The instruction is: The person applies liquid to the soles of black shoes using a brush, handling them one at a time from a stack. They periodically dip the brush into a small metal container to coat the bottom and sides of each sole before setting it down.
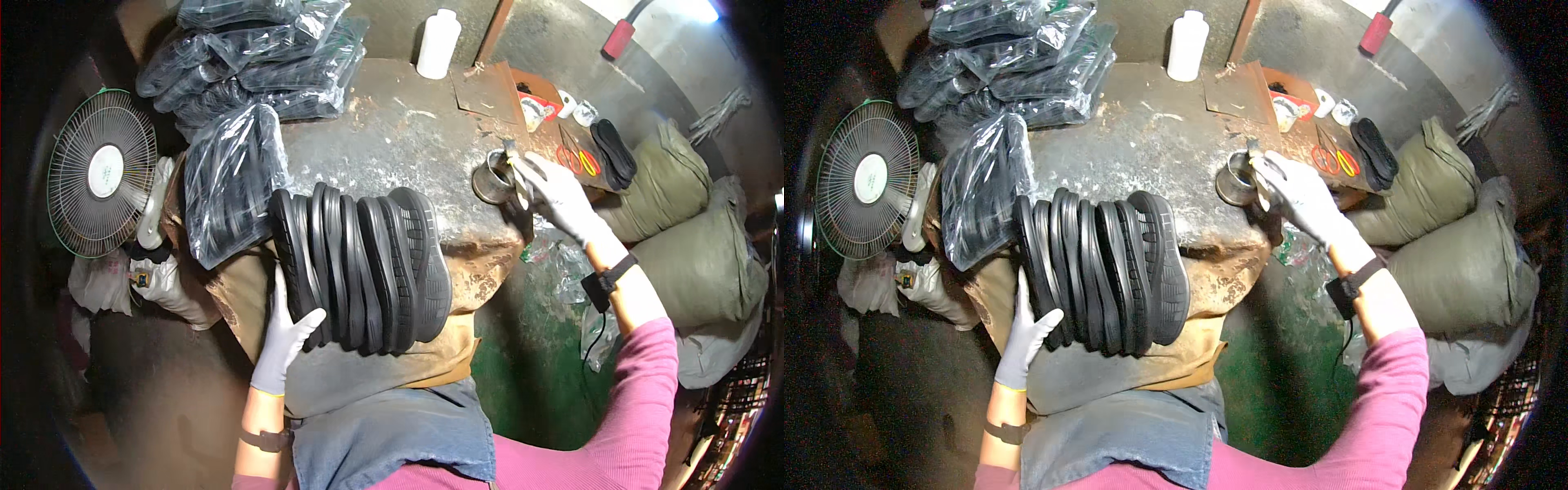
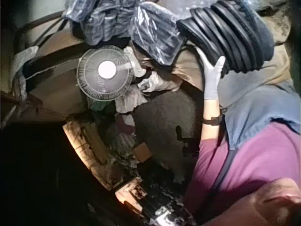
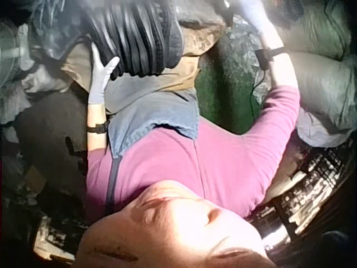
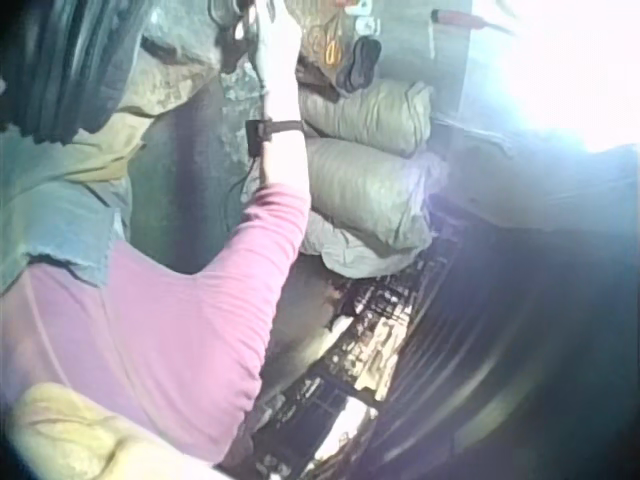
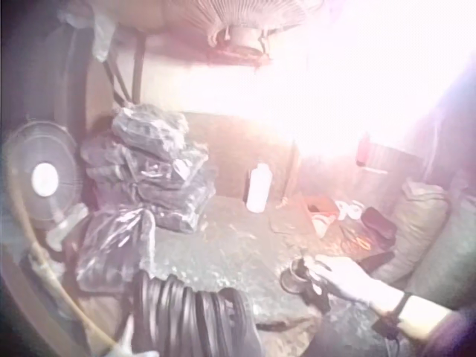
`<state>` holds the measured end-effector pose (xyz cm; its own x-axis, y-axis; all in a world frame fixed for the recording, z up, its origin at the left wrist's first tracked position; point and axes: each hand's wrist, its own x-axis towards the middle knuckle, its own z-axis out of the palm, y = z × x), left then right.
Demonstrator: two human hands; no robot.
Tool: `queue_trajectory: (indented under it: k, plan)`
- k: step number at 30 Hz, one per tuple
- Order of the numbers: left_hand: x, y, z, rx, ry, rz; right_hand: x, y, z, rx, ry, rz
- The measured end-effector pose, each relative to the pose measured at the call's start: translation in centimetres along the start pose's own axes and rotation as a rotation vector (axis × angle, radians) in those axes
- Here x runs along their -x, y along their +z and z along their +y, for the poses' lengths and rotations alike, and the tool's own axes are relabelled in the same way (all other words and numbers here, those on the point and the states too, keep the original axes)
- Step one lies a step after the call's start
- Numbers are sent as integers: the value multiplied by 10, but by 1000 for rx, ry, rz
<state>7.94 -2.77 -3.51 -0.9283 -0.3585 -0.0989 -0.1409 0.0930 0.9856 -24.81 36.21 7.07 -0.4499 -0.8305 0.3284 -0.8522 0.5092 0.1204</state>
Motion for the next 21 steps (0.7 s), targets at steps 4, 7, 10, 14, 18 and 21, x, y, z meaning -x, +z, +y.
queue_trajectory:
  k: [4,7,10,14,18,21]
  plan:
    - [5,1,4,57,-5,4,2,23,10,51,-25,-43]
    - [5,0,-6,-75,45,-27,5,37,16,24,5,36]
    - [4,7,-12,-162,66,12,6,47,30,-35,107,20]
    - [7,1,-1,-322,112,58,-14,34,14,-249,250,394]
    - [16,-25,45,-850,311,236,-8,31,18,-490,582,555]
    - [5,-41,66,-659,495,231,-15,46,7,-484,585,365]
